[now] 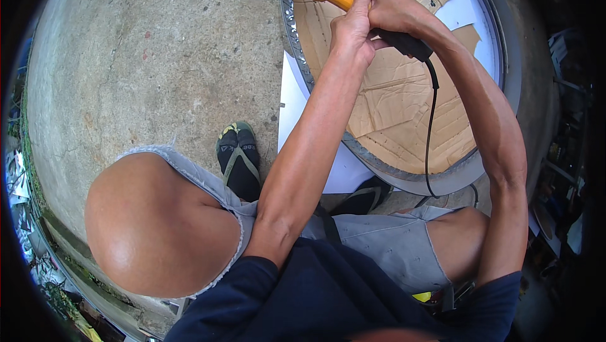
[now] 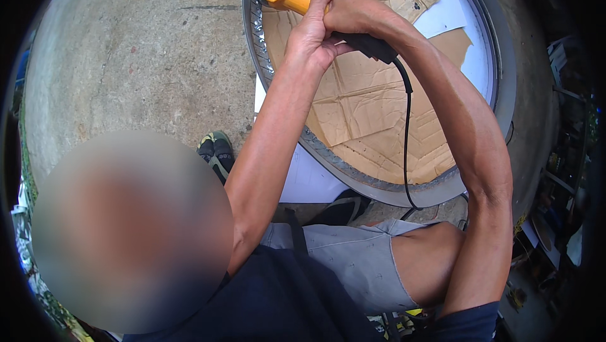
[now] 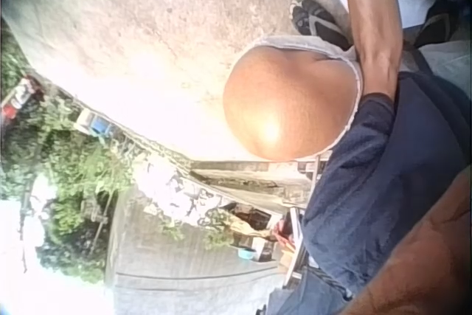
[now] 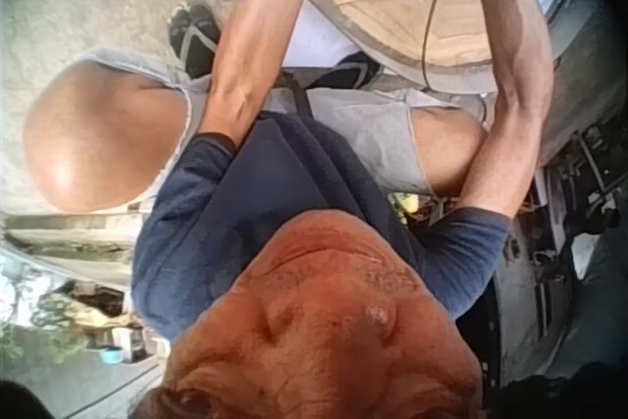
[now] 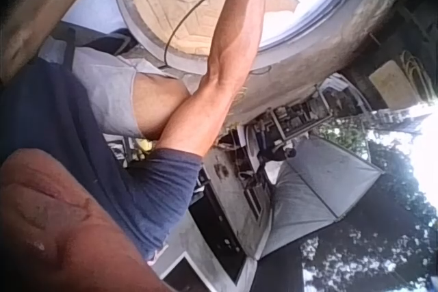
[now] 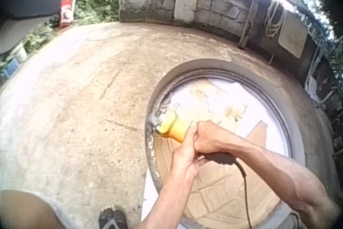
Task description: Grinding the edge of a large circular metal rim using an angle grinder.
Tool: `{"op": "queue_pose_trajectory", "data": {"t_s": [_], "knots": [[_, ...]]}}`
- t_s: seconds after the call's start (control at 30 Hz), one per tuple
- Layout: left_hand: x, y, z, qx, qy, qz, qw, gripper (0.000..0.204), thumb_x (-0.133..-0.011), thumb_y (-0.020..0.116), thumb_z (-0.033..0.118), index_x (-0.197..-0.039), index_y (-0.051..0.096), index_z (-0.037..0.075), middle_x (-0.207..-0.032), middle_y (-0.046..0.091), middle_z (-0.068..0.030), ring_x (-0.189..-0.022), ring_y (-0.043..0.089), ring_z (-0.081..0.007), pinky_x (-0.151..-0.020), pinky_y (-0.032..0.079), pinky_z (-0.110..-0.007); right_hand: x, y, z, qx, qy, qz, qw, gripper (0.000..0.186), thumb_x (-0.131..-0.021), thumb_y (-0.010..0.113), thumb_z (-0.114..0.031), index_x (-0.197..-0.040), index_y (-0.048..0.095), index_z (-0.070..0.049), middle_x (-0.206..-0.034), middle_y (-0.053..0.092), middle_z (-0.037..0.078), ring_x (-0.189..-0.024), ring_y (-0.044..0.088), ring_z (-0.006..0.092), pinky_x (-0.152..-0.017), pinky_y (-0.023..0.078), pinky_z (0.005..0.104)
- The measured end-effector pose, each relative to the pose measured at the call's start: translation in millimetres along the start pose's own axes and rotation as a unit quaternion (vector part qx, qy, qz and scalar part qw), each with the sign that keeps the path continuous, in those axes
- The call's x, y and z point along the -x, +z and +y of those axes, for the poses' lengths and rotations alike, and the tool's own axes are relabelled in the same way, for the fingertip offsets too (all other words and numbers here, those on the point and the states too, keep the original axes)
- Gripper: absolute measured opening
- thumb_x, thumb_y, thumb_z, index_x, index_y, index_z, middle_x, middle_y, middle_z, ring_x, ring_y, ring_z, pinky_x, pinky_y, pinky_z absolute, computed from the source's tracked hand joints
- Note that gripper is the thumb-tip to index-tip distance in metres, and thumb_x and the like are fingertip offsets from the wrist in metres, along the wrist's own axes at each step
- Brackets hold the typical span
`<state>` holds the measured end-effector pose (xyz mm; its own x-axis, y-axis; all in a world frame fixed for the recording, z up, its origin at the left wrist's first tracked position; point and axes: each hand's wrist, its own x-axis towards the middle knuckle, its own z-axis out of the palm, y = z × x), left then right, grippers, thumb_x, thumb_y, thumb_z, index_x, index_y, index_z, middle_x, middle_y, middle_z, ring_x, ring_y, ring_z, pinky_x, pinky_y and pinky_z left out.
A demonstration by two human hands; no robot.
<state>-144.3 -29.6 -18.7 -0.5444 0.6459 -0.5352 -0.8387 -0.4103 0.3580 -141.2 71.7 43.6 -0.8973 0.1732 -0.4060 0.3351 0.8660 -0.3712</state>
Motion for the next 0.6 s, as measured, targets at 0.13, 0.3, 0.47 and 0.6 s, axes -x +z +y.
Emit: {"op": "queue_pose_trajectory", "data": {"t_s": [0.13, 0.3, 0.47, 0.6], "knots": [[7, 1, -10, 0.021, 0.001, 0.016, 1.000, 0.069, -0.083, 0.071, 0.049, -0.128, 0.048, 0.002, -0.120, 0.057, -0.0178, -0.110, 0.060, -0.0312, -0.087, 0.051, -0.062, 4, 9, 6, 0.003, -0.002, -0.001, 1.000, 0.032, -0.073, 0.063, -0.018, -0.093, 0.064, 0.007, -0.077, 0.067, 0.024, -0.070, 0.069, 0.0333, -0.063, 0.053, 0.0408], [9, 0, -8, 0.020, 0.007, 0.022, 1.000, 0.071, -0.083, 0.071, 0.050, -0.127, 0.047, 0.000, -0.120, 0.056, -0.0184, -0.112, 0.058, -0.0313, -0.087, 0.052, -0.062, 2, 7, 2, 0.006, -0.005, -0.015, 1.000, 0.035, -0.073, 0.064, -0.018, -0.099, 0.062, 0.005, -0.079, 0.067, 0.024, -0.072, 0.069, 0.0332, -0.065, 0.053, 0.0404], [6, -1, -6, 0.034, 0.005, 0.010, 0.999, 0.072, -0.083, 0.071, 0.051, -0.128, 0.046, 0.001, -0.122, 0.054, -0.0196, -0.113, 0.057, -0.0330, -0.089, 0.051, -0.062, 1, 7, 0, 0.012, -0.012, -0.001, 1.000, 0.035, -0.073, 0.065, -0.019, -0.099, 0.063, 0.005, -0.080, 0.068, 0.023, -0.071, 0.069, 0.0326, -0.065, 0.053, 0.0402], [11, 2, -10, 0.040, 0.001, -0.003, 0.999, 0.072, -0.083, 0.070, 0.051, -0.130, 0.045, 0.003, -0.123, 0.053, -0.0196, -0.113, 0.057, -0.0341, -0.092, 0.048, -0.064, 1, 6, 4, 0.029, -0.006, -0.025, 0.999, 0.036, -0.073, 0.066, -0.020, -0.099, 0.063, 0.004, -0.081, 0.068, 0.023, -0.072, 0.069, 0.0324, -0.064, 0.053, 0.0404]]}}
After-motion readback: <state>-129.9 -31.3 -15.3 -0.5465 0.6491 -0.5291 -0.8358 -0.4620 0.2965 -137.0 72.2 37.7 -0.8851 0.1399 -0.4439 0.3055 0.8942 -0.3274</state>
